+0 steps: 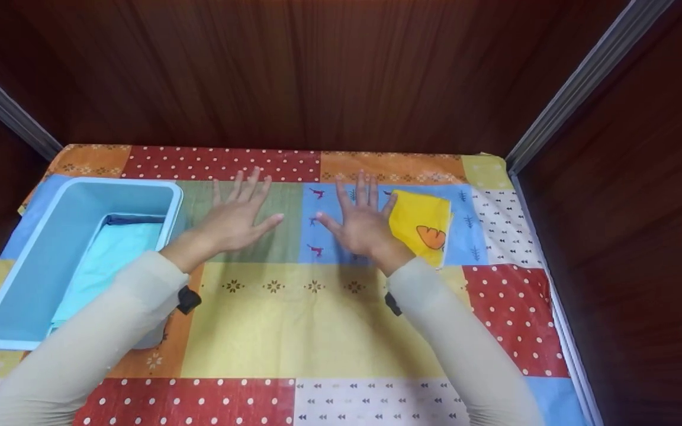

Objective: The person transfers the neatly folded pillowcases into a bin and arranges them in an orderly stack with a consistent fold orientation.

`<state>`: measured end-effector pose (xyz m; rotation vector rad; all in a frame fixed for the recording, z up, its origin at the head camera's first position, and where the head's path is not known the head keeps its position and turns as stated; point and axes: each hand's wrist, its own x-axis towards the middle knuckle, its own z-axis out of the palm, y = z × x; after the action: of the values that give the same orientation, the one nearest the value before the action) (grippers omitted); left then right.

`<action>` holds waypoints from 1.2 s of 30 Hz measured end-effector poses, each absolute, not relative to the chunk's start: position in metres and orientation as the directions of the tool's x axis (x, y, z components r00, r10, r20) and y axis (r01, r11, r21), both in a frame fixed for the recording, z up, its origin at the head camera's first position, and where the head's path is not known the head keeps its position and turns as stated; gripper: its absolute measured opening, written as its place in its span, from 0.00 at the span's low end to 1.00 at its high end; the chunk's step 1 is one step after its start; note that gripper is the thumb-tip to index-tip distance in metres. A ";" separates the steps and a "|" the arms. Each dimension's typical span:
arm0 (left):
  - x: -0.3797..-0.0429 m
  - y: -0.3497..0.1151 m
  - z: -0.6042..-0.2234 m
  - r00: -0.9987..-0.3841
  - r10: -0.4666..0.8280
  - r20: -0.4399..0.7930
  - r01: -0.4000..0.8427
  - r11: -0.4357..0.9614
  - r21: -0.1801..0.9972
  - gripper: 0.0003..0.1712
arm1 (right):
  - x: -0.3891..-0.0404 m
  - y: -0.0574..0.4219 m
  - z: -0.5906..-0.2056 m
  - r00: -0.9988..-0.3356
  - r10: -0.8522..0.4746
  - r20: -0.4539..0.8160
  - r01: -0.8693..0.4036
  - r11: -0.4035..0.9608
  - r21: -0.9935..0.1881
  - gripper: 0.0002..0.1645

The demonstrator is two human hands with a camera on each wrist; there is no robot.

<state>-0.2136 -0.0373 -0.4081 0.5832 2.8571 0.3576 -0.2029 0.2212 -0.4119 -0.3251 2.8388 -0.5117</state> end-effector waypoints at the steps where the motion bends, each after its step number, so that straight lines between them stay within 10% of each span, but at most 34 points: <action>1: -0.214 -0.035 -0.409 -0.900 0.409 -0.150 0.359 0.891 0.278 0.51 | -0.203 0.224 -0.412 -0.948 -0.253 -0.195 -0.167 0.913 -0.372 0.50; 36: -0.218 0.077 -0.447 -0.872 0.433 -0.227 0.344 0.873 0.344 0.49 | -0.192 0.303 -0.446 -0.963 -0.110 -0.246 0.009 0.899 -0.438 0.53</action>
<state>-0.2182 0.0767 -0.4474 0.5842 2.7464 0.4256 -0.1919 0.3035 -0.4461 -0.0758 2.7988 -0.6479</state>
